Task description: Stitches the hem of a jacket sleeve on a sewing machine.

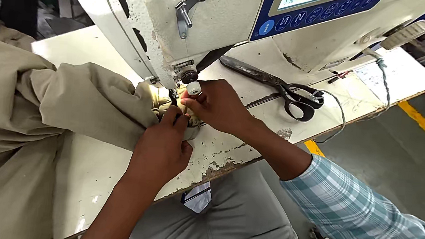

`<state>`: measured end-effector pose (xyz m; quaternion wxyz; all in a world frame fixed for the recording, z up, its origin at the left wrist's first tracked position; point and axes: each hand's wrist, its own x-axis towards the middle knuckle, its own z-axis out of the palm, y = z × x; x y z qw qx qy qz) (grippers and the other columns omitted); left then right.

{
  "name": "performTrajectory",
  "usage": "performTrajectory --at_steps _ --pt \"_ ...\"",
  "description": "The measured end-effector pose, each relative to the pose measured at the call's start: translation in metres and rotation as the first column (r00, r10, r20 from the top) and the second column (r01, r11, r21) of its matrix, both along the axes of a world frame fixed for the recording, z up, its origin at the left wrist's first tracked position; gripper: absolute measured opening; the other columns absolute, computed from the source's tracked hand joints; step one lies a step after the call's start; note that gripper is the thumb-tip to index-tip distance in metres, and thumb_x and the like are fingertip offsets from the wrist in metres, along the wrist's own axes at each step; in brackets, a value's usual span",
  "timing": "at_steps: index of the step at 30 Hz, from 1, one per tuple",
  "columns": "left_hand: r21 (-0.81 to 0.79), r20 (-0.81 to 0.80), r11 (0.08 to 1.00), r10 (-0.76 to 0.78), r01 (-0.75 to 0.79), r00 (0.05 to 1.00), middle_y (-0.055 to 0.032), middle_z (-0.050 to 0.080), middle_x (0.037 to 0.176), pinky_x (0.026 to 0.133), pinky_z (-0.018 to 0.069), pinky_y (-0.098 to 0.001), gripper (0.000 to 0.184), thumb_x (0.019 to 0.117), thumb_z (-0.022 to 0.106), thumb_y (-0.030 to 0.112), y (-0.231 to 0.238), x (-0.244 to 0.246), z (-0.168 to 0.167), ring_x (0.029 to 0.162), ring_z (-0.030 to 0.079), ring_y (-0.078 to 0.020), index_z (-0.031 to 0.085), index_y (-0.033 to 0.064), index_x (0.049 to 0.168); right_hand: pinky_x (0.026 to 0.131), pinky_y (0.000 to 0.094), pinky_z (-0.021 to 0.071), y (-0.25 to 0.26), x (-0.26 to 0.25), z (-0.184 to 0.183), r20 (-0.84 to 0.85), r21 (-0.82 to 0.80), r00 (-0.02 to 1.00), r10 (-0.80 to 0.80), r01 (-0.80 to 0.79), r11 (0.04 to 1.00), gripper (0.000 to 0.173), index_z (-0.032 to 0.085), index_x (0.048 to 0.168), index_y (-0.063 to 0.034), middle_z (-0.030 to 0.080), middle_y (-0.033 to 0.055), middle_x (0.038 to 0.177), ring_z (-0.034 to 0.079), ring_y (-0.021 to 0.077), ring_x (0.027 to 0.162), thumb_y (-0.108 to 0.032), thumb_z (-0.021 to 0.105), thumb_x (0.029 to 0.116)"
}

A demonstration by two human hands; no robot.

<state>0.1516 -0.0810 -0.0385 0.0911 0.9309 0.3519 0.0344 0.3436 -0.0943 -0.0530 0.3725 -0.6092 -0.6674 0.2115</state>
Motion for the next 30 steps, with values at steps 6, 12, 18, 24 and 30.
performTrajectory --at_steps 6,12,18,24,30 --pt "0.062 0.046 0.997 0.044 -0.047 0.998 -0.0090 0.064 0.132 0.059 0.0591 -0.0488 0.050 0.0797 0.079 0.027 -0.002 -0.015 0.004 0.077 0.071 -0.0266 0.068 0.0072 0.125 0.067 0.0406 0.0538 -0.008 -0.018 0.015 0.243 -0.170 0.968 0.056 -0.014 0.985 0.027 0.070 0.095 -0.0081 0.066 0.0054 0.078 0.067 0.0202 0.076 -0.025 0.052 0.1062" --pt "0.070 0.017 0.997 -0.031 0.030 0.999 -0.0022 0.072 0.115 0.062 0.0598 -0.0486 0.033 0.0777 0.081 0.026 0.008 -0.016 0.007 0.080 0.073 -0.0230 0.078 0.0135 0.108 0.076 0.0371 0.0589 -0.008 -0.011 0.012 0.150 -0.250 0.986 0.075 -0.035 0.968 0.023 0.073 0.104 -0.0088 0.073 0.0018 0.088 0.071 0.0128 0.081 -0.028 0.073 0.0913" --pt "0.202 0.098 0.972 -0.143 0.121 0.985 -0.0058 0.074 0.102 0.052 0.0559 -0.0478 0.020 0.0796 0.082 0.020 0.017 -0.018 -0.007 0.071 0.071 -0.0256 0.078 0.0100 0.097 0.079 0.0365 0.0589 -0.006 -0.009 0.017 0.147 -0.314 0.986 0.081 -0.031 0.949 0.023 0.074 0.106 -0.0113 0.075 -0.0004 0.090 0.072 0.0107 0.083 -0.028 0.075 0.0897" --pt "0.176 0.230 0.978 -0.151 0.111 0.961 -0.0060 0.075 0.102 0.058 0.0577 -0.0463 0.022 0.0791 0.081 0.023 0.011 -0.021 -0.019 0.075 0.072 -0.0239 0.079 0.0101 0.097 0.076 0.0405 0.0565 -0.010 -0.016 0.022 0.218 -0.311 0.973 0.080 -0.009 0.950 0.018 0.073 0.104 -0.0105 0.073 0.0007 0.089 0.070 0.0146 0.083 -0.023 0.069 0.0927" --pt "0.174 0.175 0.982 -0.101 0.071 0.979 -0.0080 0.070 0.097 0.051 0.0557 -0.0441 0.026 0.0823 0.077 0.023 0.007 -0.020 -0.017 0.067 0.069 -0.0245 0.074 0.0077 0.104 0.081 0.0401 0.0587 -0.009 -0.009 0.017 0.161 -0.300 0.982 0.097 -0.045 0.953 0.023 0.073 0.109 -0.0104 0.075 0.0018 0.094 0.072 0.0140 0.086 -0.027 0.073 0.0923"
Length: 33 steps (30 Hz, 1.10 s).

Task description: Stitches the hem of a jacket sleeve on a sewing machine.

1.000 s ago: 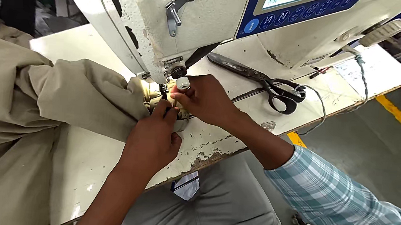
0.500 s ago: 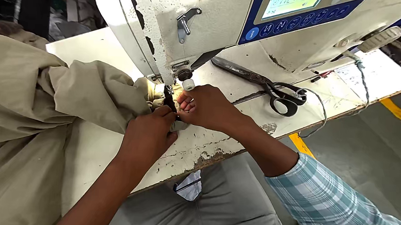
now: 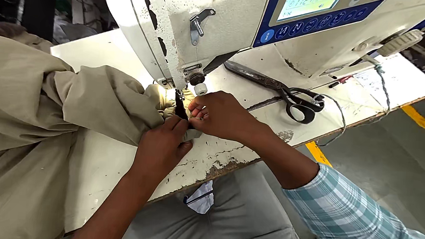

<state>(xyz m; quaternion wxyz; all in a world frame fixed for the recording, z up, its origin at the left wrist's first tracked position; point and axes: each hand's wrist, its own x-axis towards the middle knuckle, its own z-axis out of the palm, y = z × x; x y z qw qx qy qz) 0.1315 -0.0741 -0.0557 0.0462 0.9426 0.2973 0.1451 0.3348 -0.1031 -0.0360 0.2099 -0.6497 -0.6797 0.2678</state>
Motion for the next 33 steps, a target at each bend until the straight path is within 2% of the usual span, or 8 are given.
performTrajectory --at_steps 6,10,13,18,23,25,29,33 --pt "-0.047 -0.007 0.995 0.083 -0.084 0.996 -0.0102 0.072 0.104 0.055 0.0558 -0.0479 0.047 0.0806 0.076 0.028 -0.004 0.002 0.002 0.072 0.071 -0.0272 0.071 0.0083 0.123 0.080 0.0305 0.0608 0.000 0.002 0.000 -0.107 -0.063 0.993 -0.052 0.045 0.997 0.023 0.072 0.109 -0.0123 0.075 -0.0022 0.098 0.072 0.0066 0.084 -0.024 0.077 0.0891" --pt "-0.036 0.006 0.998 0.052 -0.052 0.999 -0.0049 0.070 0.098 0.052 0.0546 -0.0441 0.034 0.0800 0.073 0.027 -0.002 0.003 0.002 0.070 0.069 -0.0224 0.078 0.0112 0.110 0.079 0.0290 0.0614 -0.002 0.003 -0.004 -0.146 -0.040 0.987 -0.071 0.066 0.997 0.021 0.072 0.107 -0.0130 0.075 -0.0031 0.098 0.072 0.0052 0.084 -0.021 0.077 0.0886" --pt "-0.053 -0.003 0.997 0.054 -0.054 0.999 -0.0030 0.070 0.101 0.052 0.0549 -0.0430 0.032 0.0799 0.073 0.028 -0.002 0.004 0.004 0.071 0.069 -0.0205 0.078 0.0132 0.108 0.072 0.0274 0.0612 -0.007 0.002 -0.015 -0.146 0.102 0.985 -0.089 0.105 0.989 0.014 0.072 0.100 -0.0141 0.075 -0.0045 0.089 0.071 0.0037 0.076 -0.019 0.074 0.0872" --pt "-0.059 -0.070 0.997 0.037 -0.041 0.997 -0.0057 0.069 0.113 0.052 0.0553 -0.0449 0.037 0.0817 0.074 0.027 -0.003 0.004 0.007 0.071 0.069 -0.0228 0.077 0.0130 0.116 0.061 0.0355 0.0536 -0.015 0.000 -0.015 0.057 0.213 0.992 -0.109 0.094 0.972 0.014 0.072 0.089 -0.0132 0.067 -0.0016 0.077 0.065 0.0122 0.069 -0.027 0.075 0.0884" --pt "-0.057 -0.087 0.998 0.027 -0.032 0.996 -0.0073 0.060 0.139 0.049 0.0544 -0.0438 0.034 0.0830 0.072 0.029 -0.003 0.004 0.009 0.064 0.066 -0.0219 0.078 0.0148 0.114 0.056 0.0385 0.0483 -0.009 -0.006 -0.008 0.097 0.273 0.993 -0.067 0.039 0.961 0.011 0.072 0.079 -0.0143 0.063 -0.0005 0.072 0.062 0.0150 0.066 -0.020 0.069 0.0880" --pt "-0.058 -0.092 0.998 0.005 -0.010 0.996 -0.0071 0.059 0.143 0.051 0.0550 -0.0443 0.035 0.0836 0.071 0.028 -0.001 0.002 0.009 0.067 0.068 -0.0228 0.078 0.0142 0.115 0.061 0.0392 0.0495 -0.009 -0.010 -0.007 0.134 0.251 0.991 -0.014 -0.020 0.968 0.013 0.073 0.080 -0.0115 0.063 0.0025 0.076 0.063 0.0180 0.072 -0.017 0.067 0.0899" --pt "-0.055 -0.098 0.998 -0.032 0.027 0.995 -0.0041 0.067 0.136 0.054 0.0568 -0.0452 0.037 0.0852 0.066 0.028 0.002 0.001 0.009 0.076 0.072 -0.0232 0.076 0.0126 0.117 0.068 0.0410 0.0527 -0.004 0.003 -0.004 0.070 0.101 0.994 0.078 -0.085 0.991 0.019 0.076 0.093 -0.0127 0.067 0.0024 0.083 0.065 0.0174 0.077 -0.021 0.061 0.0994" --pt "-0.071 -0.112 0.997 -0.028 0.020 0.993 -0.0018 0.068 0.135 0.056 0.0574 -0.0470 0.041 0.0836 0.067 0.028 0.005 0.002 0.012 0.080 0.074 -0.0234 0.076 0.0152 0.121 0.070 0.0479 0.0557 0.016 0.024 -0.004 -0.085 0.187 0.992 -0.088 0.103 0.977 0.023 0.073 0.098 -0.0069 0.070 0.0068 0.085 0.069 0.0218 0.077 -0.029 0.067 0.0981"
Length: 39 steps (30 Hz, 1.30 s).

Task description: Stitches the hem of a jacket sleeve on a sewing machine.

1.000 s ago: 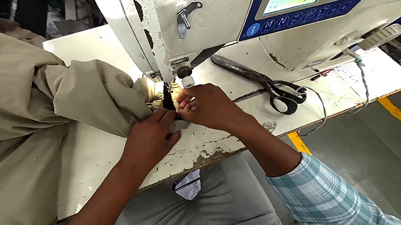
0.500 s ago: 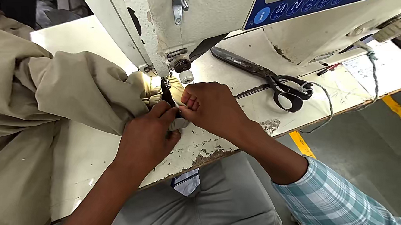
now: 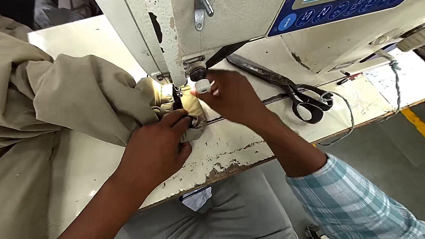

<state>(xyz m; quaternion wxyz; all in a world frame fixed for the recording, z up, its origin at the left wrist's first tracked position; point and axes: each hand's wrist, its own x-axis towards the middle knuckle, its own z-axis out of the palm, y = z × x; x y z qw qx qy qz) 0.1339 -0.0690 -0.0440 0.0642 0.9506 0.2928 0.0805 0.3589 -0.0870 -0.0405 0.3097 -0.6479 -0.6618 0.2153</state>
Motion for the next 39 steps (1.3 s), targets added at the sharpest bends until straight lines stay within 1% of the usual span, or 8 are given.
performTrajectory --at_steps 3,7,12,16,20,28,34,39 --pt "-0.005 -0.012 1.000 -0.004 0.004 1.000 -0.0012 0.067 0.136 0.055 0.0567 -0.0462 0.040 0.0832 0.067 0.029 0.001 0.000 0.002 0.079 0.073 -0.0234 0.076 0.0160 0.120 0.073 0.0426 0.0526 0.020 -0.002 -0.005 -0.018 0.060 1.000 -0.019 0.020 0.998 0.021 0.074 0.100 -0.0087 0.071 0.0039 0.086 0.067 0.0172 0.081 -0.027 0.074 0.0906" --pt "-0.023 -0.031 1.000 0.004 -0.004 1.000 -0.0019 0.067 0.136 0.056 0.0573 -0.0472 0.040 0.0825 0.067 0.029 0.002 0.002 0.004 0.080 0.074 -0.0241 0.076 0.0155 0.119 0.064 0.0409 0.0505 0.034 -0.013 -0.029 -0.074 0.158 0.987 -0.145 0.155 0.975 0.014 0.073 0.085 -0.0127 0.068 -0.0002 0.075 0.066 0.0135 0.073 -0.025 0.077 0.0806" --pt "-0.023 -0.003 0.999 0.022 -0.022 1.000 -0.0044 0.064 0.133 0.050 0.0550 -0.0435 0.037 0.0816 0.070 0.029 0.000 0.001 0.002 0.065 0.067 -0.0203 0.077 0.0164 0.116 0.068 0.0345 0.0545 0.007 -0.017 -0.018 -0.105 0.206 0.987 -0.121 0.140 0.968 0.021 0.072 0.101 -0.0082 0.068 0.0029 0.090 0.065 0.0128 0.076 -0.024 0.078 0.0881" --pt "-0.033 0.025 0.999 0.020 -0.019 0.999 -0.0050 0.067 0.122 0.050 0.0544 -0.0436 0.027 0.0821 0.071 0.029 -0.002 -0.001 0.000 0.066 0.067 -0.0211 0.077 0.0135 0.103 0.066 0.0274 0.0570 -0.024 -0.020 0.000 0.025 -0.020 0.999 0.030 -0.030 0.999 0.027 0.073 0.103 -0.0133 0.070 -0.0047 0.081 0.067 0.0049 0.071 -0.038 0.073 0.0926" --pt "-0.043 0.023 0.999 0.026 -0.025 0.999 -0.0028 0.067 0.125 0.053 0.0562 -0.0433 0.035 0.0832 0.069 0.029 0.000 0.000 0.001 0.072 0.069 -0.0203 0.077 0.0163 0.115 0.070 0.0310 0.0567 -0.012 -0.011 0.008 0.063 -0.188 0.995 0.077 -0.064 0.980 0.019 0.073 0.104 -0.0155 0.071 -0.0062 0.079 0.067 0.0057 0.072 -0.026 0.079 0.0886" --pt "-0.069 -0.041 0.998 0.001 -0.004 0.999 -0.0034 0.067 0.123 0.055 0.0572 -0.0438 0.034 0.0850 0.071 0.026 0.001 0.003 0.007 0.073 0.069 -0.0207 0.076 0.0139 0.117 0.074 0.0314 0.0573 -0.008 -0.008 0.019 -0.032 -0.310 0.997 0.073 -0.079 0.947 0.011 0.073 0.105 -0.0172 0.073 -0.0067 0.086 0.068 0.0047 0.077 -0.020 0.074 0.0943" --pt "-0.046 -0.031 0.999 0.009 -0.011 0.999 -0.0064 0.066 0.121 0.054 0.0564 -0.0445 0.029 0.0852 0.071 0.026 -0.001 0.003 0.005 0.071 0.068 -0.0230 0.075 0.0120 0.111 0.068 0.0421 0.0530 -0.001 -0.019 0.014 0.140 -0.187 0.990 0.035 -0.008 0.982 0.021 0.071 0.091 -0.0160 0.068 -0.0028 0.078 0.066 0.0133 0.075 -0.037 0.072 0.0935" --pt "-0.088 -0.066 0.996 0.025 -0.031 0.998 -0.0054 0.064 0.124 0.058 0.0582 -0.0437 0.035 0.0881 0.071 0.026 -0.004 0.003 0.008 0.074 0.069 -0.0216 0.074 0.0136 0.121 0.073 0.0427 0.0536 0.000 -0.024 0.020 0.235 -0.204 0.970 0.066 -0.017 0.979 0.009 0.073 0.093 -0.0163 0.071 -0.0024 0.082 0.068 0.0143 0.081 -0.023 0.075 0.0863"
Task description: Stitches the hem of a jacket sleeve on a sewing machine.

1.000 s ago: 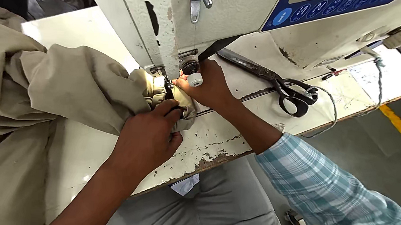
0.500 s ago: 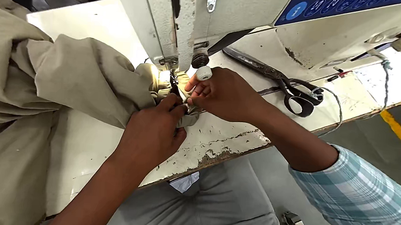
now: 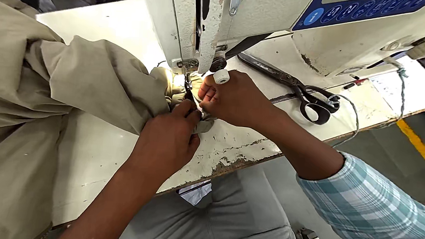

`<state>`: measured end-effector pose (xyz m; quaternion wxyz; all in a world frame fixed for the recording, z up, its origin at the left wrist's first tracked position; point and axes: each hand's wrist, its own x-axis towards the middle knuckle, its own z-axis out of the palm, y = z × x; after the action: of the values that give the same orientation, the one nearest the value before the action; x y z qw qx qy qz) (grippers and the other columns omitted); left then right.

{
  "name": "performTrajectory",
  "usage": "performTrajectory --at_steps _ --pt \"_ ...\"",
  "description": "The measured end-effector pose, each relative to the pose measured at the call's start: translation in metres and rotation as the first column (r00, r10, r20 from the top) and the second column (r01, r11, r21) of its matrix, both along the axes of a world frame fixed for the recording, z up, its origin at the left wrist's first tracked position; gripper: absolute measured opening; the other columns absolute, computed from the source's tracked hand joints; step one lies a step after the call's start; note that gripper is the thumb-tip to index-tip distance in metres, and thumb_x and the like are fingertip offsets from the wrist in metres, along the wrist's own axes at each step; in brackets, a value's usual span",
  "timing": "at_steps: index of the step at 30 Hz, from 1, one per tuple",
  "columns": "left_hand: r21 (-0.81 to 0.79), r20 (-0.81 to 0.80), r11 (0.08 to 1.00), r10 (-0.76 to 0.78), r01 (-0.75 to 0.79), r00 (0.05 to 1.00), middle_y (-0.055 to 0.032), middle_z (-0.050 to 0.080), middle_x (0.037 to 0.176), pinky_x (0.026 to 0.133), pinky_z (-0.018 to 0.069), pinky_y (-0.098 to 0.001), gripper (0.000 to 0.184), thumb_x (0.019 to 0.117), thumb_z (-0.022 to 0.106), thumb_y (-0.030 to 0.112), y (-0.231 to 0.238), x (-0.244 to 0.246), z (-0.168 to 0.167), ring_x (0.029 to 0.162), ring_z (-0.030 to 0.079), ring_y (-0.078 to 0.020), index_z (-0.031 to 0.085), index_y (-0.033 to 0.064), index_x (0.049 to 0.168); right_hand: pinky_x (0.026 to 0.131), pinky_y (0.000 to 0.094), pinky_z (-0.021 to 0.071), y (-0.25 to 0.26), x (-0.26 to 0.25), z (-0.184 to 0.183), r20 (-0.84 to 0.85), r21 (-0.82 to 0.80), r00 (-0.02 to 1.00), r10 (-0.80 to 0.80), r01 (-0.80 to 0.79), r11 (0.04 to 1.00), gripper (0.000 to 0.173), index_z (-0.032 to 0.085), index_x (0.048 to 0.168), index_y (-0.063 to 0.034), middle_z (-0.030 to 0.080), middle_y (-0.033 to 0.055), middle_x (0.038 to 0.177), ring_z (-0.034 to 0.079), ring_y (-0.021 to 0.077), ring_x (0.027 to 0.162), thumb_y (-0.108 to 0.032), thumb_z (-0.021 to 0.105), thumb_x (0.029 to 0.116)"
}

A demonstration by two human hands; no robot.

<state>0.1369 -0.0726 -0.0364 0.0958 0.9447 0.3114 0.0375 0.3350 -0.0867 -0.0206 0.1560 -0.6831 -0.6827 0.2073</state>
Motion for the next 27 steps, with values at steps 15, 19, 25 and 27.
performTrajectory --at_steps 15,19,25,27 --pt "-0.010 -0.023 1.000 -0.013 0.013 1.000 -0.0066 0.064 0.126 0.059 0.0579 -0.0436 0.034 0.0882 0.070 0.024 0.000 0.000 0.002 0.076 0.069 -0.0222 0.074 0.0122 0.120 0.066 0.0420 0.0541 -0.013 -0.008 -0.008 0.033 0.083 0.999 -0.021 0.018 0.996 0.017 0.070 0.098 -0.0109 0.069 0.0004 0.080 0.067 0.0162 0.073 -0.026 0.070 0.0903" --pt "-0.024 -0.013 1.000 -0.009 0.008 1.000 -0.0065 0.064 0.124 0.059 0.0583 -0.0448 0.037 0.0883 0.070 0.023 0.001 0.001 0.002 0.075 0.069 -0.0227 0.073 0.0136 0.124 0.072 0.0431 0.0556 -0.013 -0.005 -0.007 0.000 0.096 1.000 -0.028 0.028 0.995 0.011 0.073 0.095 -0.0105 0.071 0.0018 0.081 0.069 0.0172 0.078 -0.019 0.074 0.0888" --pt "-0.011 -0.008 1.000 -0.001 0.001 1.000 -0.0054 0.064 0.125 0.060 0.0584 -0.0436 0.034 0.0884 0.070 0.025 -0.001 0.001 0.001 0.077 0.069 -0.0220 0.074 0.0137 0.120 0.064 0.0440 0.0523 -0.016 -0.014 -0.006 0.013 0.084 0.993 -0.115 0.113 0.990 0.010 0.074 0.093 -0.0143 0.069 -0.0005 0.078 0.068 0.0171 0.075 -0.021 0.067 0.0918" --pt "-0.007 -0.007 1.000 -0.001 0.001 1.000 -0.0054 0.064 0.123 0.059 0.0580 -0.0430 0.032 0.0880 0.070 0.025 -0.001 0.001 0.000 0.075 0.068 -0.0216 0.074 0.0132 0.118 0.059 0.0426 0.0492 -0.016 -0.016 -0.010 -0.010 0.132 0.989 -0.148 0.148 0.980 0.009 0.074 0.089 -0.0179 0.068 -0.0034 0.074 0.066 0.0145 0.070 -0.024 0.067 0.0893"
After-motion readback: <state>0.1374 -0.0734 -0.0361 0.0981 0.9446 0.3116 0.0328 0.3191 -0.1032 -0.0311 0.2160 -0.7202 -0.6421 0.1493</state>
